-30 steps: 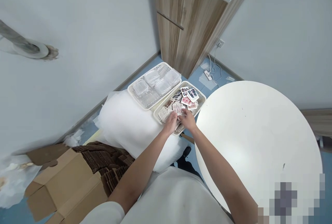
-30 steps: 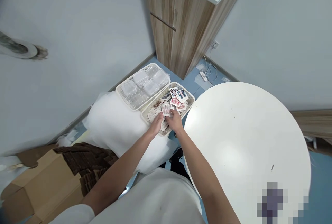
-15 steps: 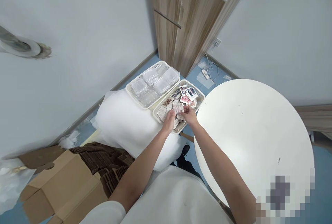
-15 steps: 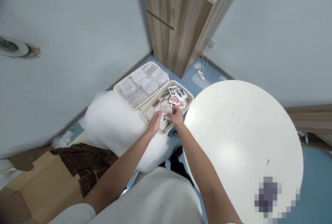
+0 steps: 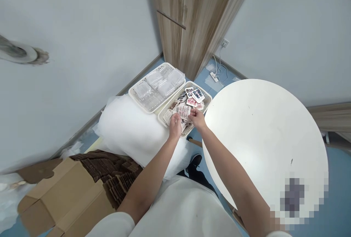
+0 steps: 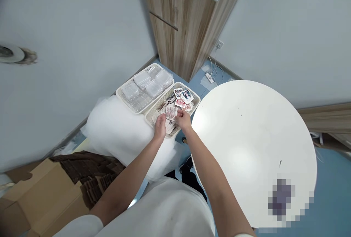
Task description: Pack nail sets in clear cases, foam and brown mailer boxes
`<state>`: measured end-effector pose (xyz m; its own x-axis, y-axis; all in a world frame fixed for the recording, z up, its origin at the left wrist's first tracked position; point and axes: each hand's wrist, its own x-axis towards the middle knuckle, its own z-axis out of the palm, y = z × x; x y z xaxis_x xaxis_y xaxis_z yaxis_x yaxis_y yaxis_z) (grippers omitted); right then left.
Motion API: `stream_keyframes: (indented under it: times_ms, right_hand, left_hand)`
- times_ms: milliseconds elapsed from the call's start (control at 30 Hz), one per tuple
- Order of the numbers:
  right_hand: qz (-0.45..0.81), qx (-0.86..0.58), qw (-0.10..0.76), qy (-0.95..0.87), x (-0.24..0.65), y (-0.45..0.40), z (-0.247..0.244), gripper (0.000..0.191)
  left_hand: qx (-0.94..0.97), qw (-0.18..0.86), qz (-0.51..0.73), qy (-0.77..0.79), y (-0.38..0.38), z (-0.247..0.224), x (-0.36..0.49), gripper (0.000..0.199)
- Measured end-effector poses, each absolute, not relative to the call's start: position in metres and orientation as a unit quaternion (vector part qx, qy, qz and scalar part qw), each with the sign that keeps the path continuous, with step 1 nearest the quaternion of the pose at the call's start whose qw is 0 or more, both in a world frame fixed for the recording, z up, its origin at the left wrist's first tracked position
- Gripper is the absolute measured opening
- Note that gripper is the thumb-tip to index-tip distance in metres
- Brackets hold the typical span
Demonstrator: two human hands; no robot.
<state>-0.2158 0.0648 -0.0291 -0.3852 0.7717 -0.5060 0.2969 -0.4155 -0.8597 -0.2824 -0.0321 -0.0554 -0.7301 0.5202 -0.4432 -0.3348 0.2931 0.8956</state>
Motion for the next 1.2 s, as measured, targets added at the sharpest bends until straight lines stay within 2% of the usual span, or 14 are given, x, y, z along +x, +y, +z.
stream_keyframes:
  times_ms: [200,333,533,733,900,1200]
  right_hand:
    - [0.682,-0.485,0.193,-0.513,-0.200,0.058,0.001,0.020]
    - [0.692,-0.460,0.215,-0.513,-0.160,0.050,0.027,0.017]
    - [0.717,-0.442,0.255,-0.476,-0.053,0.025,0.048,0.021]
    - [0.736,-0.429,0.292,-0.435,0.054,-0.004,0.052,0.022]
    - [0.754,-0.413,0.286,-0.424,0.121,-0.012,0.049,0.029]
    - [0.717,-0.407,0.282,-0.491,0.154,-0.001,0.063,0.031]
  left_hand:
    - [0.051,0.339,0.658,0.670,-0.038,-0.028,-0.270,0.041]
    - [0.067,0.342,0.676,0.650,-0.045,-0.003,-0.246,0.043]
    - [0.100,0.424,0.676,0.594,-0.060,0.031,-0.176,0.043]
    - [0.119,0.549,0.615,0.553,-0.067,0.046,-0.103,0.044]
    - [0.194,0.569,0.544,0.585,-0.060,0.048,-0.066,0.042]
    - [0.364,0.632,0.414,0.546,-0.041,0.066,-0.041,0.039]
